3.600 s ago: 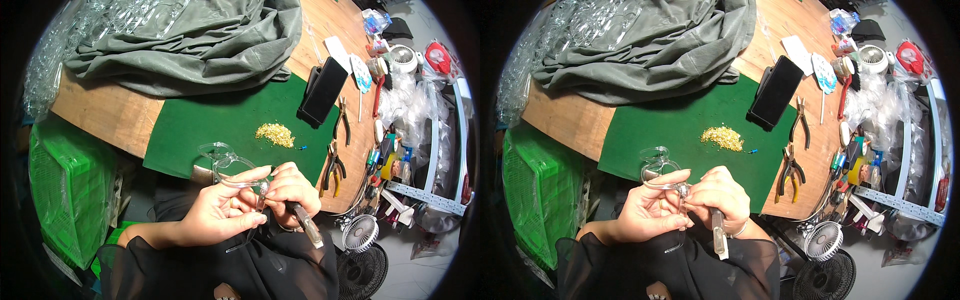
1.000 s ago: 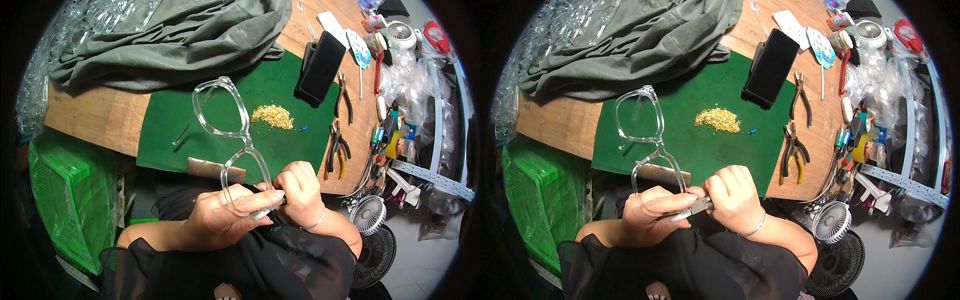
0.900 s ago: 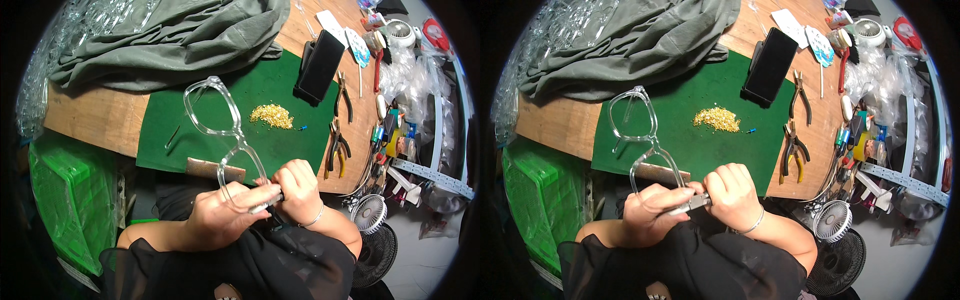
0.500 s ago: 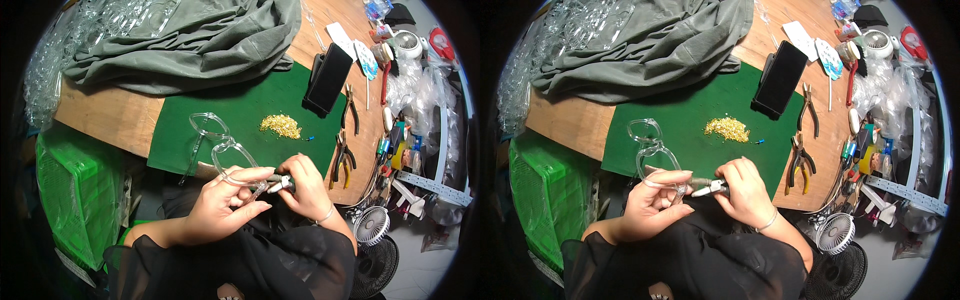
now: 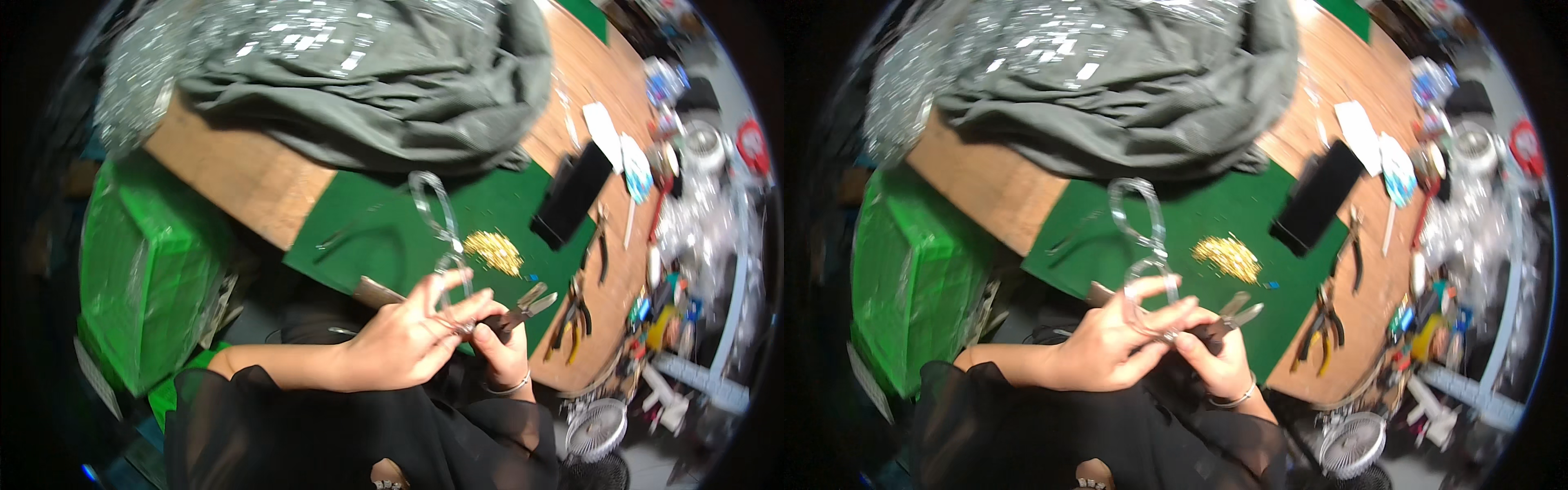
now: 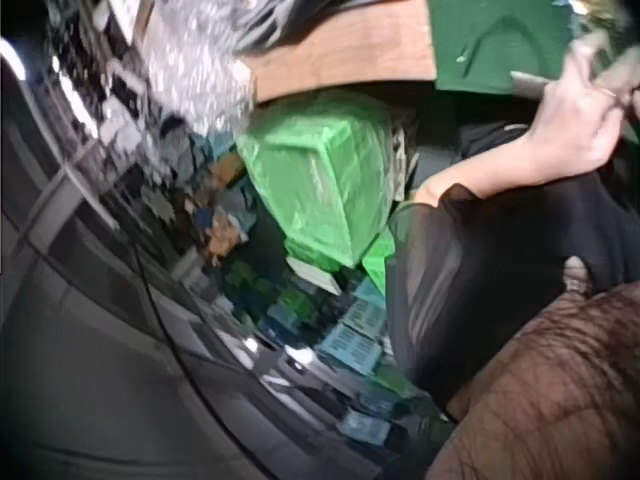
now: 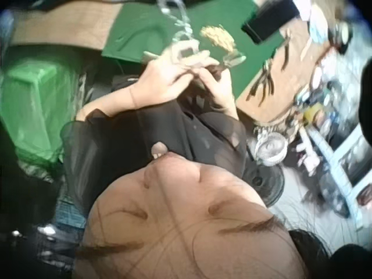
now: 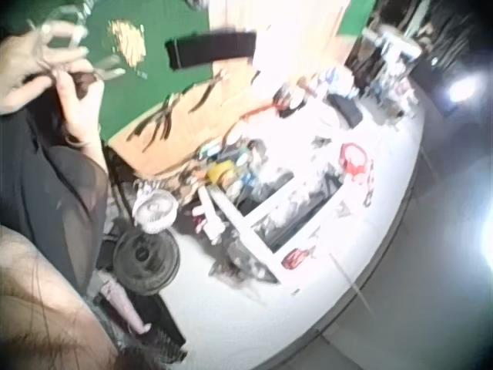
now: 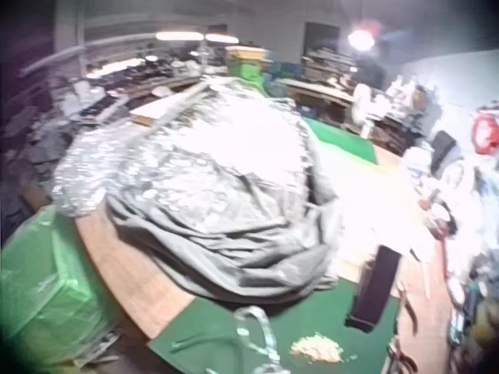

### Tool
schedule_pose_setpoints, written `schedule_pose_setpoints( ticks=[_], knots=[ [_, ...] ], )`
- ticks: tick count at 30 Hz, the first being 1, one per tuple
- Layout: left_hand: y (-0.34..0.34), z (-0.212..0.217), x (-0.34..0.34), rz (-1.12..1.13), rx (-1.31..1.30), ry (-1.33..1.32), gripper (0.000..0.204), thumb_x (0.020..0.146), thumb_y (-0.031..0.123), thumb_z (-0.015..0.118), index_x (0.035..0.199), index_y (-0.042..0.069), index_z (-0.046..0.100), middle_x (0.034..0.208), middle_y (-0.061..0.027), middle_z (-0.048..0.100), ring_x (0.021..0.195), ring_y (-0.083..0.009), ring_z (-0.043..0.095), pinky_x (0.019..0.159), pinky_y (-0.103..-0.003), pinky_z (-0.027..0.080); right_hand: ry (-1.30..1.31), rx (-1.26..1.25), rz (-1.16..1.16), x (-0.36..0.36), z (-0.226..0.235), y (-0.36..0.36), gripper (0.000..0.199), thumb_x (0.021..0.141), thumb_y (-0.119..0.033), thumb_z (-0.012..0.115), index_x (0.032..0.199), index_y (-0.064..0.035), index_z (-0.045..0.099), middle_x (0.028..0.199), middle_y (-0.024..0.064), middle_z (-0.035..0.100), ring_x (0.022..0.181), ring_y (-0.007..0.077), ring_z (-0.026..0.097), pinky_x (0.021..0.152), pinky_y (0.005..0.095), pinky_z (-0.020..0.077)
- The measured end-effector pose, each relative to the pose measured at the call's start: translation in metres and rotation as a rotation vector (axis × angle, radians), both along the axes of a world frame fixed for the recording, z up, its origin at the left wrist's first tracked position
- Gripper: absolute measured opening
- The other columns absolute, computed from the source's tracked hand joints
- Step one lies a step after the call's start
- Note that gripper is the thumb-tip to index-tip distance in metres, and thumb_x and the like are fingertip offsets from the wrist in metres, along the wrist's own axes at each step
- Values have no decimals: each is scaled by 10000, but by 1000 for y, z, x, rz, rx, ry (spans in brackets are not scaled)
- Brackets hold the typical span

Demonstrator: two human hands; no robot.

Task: The person assembles a pair of clear-framed glasses by hand, using pliers to adjust the temples and frame. They repeatedly open and close the arms, align the frame, and make small adjustments to the hinge area.

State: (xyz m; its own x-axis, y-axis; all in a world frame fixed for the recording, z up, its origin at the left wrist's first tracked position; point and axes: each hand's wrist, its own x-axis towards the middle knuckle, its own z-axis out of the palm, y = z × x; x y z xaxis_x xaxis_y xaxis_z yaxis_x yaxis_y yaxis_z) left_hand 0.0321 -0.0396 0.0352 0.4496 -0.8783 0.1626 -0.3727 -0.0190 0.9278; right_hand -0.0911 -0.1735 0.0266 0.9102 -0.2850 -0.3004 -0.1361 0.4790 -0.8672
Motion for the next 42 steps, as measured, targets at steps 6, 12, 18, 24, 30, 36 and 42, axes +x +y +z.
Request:
schedule_pose_setpoints(
  ticks=[6, 12, 18, 24, 30, 36, 42],
  knots=[
    [32, -13, 8, -160, 88, 394, 556, 787, 12, 614, 1308, 0, 418, 1321, -188, 400, 1053, -355, 557, 867, -361, 488, -14, 268, 195, 13, -44, 2, 259, 807, -245, 687, 829, -14, 572, 795, 57, 566, 757, 146, 522, 696, 290, 412],
    [219, -73, 62, 701, 439, 467, 391, 834, 102, 614, 1199, 5, 512, 1115, -117, 611, 930, -162, 610, 831, -307, 496, -16, 110, 5, 3, -44, -10, 266, 822, -216, 659, 716, -30, 501, 686, 59, 502, 674, 193, 478, 693, 348, 409],
    [405, -230, -74, 378, 1384, 578, 531, 909, 398, 484, 1248, -11, 468, 1208, -233, 543, 1078, -340, 552, 880, -426, 457, -24, -2, 57, 6, -54, -7, 170, 844, -140, 641, 797, -14, 537, 769, 69, 553, 764, 174, 525, 717, 309, 416],
    [299, -229, -82, 385, 1196, 751, 507, 894, 391, 495, 1211, -5, 493, 1182, -237, 553, 1058, -342, 560, 873, -427, 460, 34, -8, 4, 10, -50, -3, 159, 841, -123, 641, 802, -12, 533, 763, 67, 557, 756, 182, 535, 727, 318, 424],
    [287, -222, -78, 370, 1163, 773, 484, 879, 385, 506, 1174, 1, 518, 1156, -240, 562, 1039, -345, 569, 865, -428, 463, 39, -59, 25, 15, -49, 4, 184, 838, -139, 640, 774, -10, 526, 761, 78, 555, 748, 189, 531, 724, 327, 428],
    [284, -220, -76, 350, 1135, 803, 461, 865, 378, 518, 1136, 6, 542, 1130, -244, 572, 1019, -347, 577, 857, -429, 466, 99, -98, -17, 18, -47, 9, 228, 812, -189, 648, 787, -18, 500, 747, 81, 497, 726, 206, 490, 662, 323, 398],
    [281, -214, -75, 329, 1127, 825, 439, 850, 372, 529, 1099, 12, 567, 1104, -248, 581, 999, -349, 586, 849, -430, 469, 125, -82, -13, 20, -45, 8, 213, 818, -174, 643, 800, -7, 512, 758, 83, 515, 743, 204, 505, 685, 323, 406]
  ],
)
